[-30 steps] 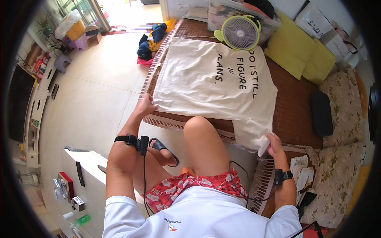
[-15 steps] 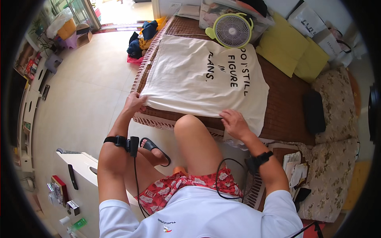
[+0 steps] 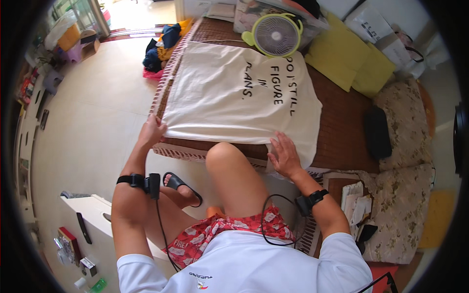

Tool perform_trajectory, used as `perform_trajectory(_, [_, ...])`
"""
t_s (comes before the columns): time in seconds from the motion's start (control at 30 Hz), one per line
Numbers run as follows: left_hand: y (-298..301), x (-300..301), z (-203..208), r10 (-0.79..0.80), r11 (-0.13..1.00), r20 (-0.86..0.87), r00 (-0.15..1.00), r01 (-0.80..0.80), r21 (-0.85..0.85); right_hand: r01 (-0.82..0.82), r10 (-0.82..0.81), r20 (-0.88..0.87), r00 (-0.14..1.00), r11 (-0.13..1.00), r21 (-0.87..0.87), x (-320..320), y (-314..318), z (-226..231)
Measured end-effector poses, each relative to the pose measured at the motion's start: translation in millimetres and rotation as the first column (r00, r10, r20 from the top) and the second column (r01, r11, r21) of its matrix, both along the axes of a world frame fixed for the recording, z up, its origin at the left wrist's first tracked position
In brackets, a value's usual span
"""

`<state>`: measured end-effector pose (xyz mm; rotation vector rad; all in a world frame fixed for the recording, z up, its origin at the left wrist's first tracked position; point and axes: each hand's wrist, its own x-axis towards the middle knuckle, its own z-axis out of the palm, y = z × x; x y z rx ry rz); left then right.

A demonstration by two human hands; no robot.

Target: Folding various items of clothing including t-shirts and small pieces of fabric on a bed surface.

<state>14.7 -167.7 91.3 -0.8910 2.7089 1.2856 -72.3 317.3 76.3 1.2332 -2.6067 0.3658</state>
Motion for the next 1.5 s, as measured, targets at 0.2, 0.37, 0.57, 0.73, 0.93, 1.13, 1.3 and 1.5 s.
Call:
perform_trajectory(0.2, [-7.0, 5.2, -1.0, -0.108, 0.992, 0.0, 0.994, 0.108, -0.067, 0.69, -0.666, 0.198, 0.719, 0.651, -0.316, -7.1, 100.8, -34.2])
perform_trajectory(0.37, [1.5, 2.3, 10.8, -0.29, 0.938, 0.009, 0.957, 0.286, -0.195, 0.887, -0.504, 0.845, 0.177, 0.454, 0.085, 13.1, 134.5, -33.5])
perform_trajectory(0.57, [-8.1, -1.6, -1.6, -0.185, 0.983, -0.102, 0.977, 0.183, -0.034, 0.882, 0.231, 0.879, 0.418, 0.128, -0.453, 29.7, 108.0, 2.4])
perform_trajectory(0.73, [-9.5, -1.1, -7.7, -0.231, 0.971, -0.091, 0.969, 0.224, -0.085, 0.794, 0.037, 0.999, 0.01, 0.607, -0.03, 52.2, 145.1, -30.8])
perform_trajectory(0.93, [-19.8, 8.3, -11.8, -0.163, 0.986, -0.07, 0.984, 0.16, -0.044, 0.926, 0.181, 0.976, 0.118, 0.334, -0.174, 64.7, 147.8, -4.9])
perform_trajectory(1.13, [-10.7, 1.7, -8.7, -0.166, 0.983, -0.146, 0.975, 0.152, -0.102, 0.848, 0.18, 0.919, 0.35, 0.357, -0.392, 65.2, 126.1, 68.1])
perform_trajectory(1.3, [-24.8, 9.2, -10.6, -0.309, 0.932, -0.104, 0.945, 0.279, -0.23, 0.772, 0.32, 0.909, 0.269, 0.493, -0.402, 42.4, 147.5, 66.7])
perform_trajectory(1.5, [20.7, 15.4, 35.1, -0.434, 0.878, -0.005, 0.901, 0.422, -0.224, 0.682, 0.126, 0.964, 0.236, 0.685, -0.257, 48.4, 136.3, 102.6])
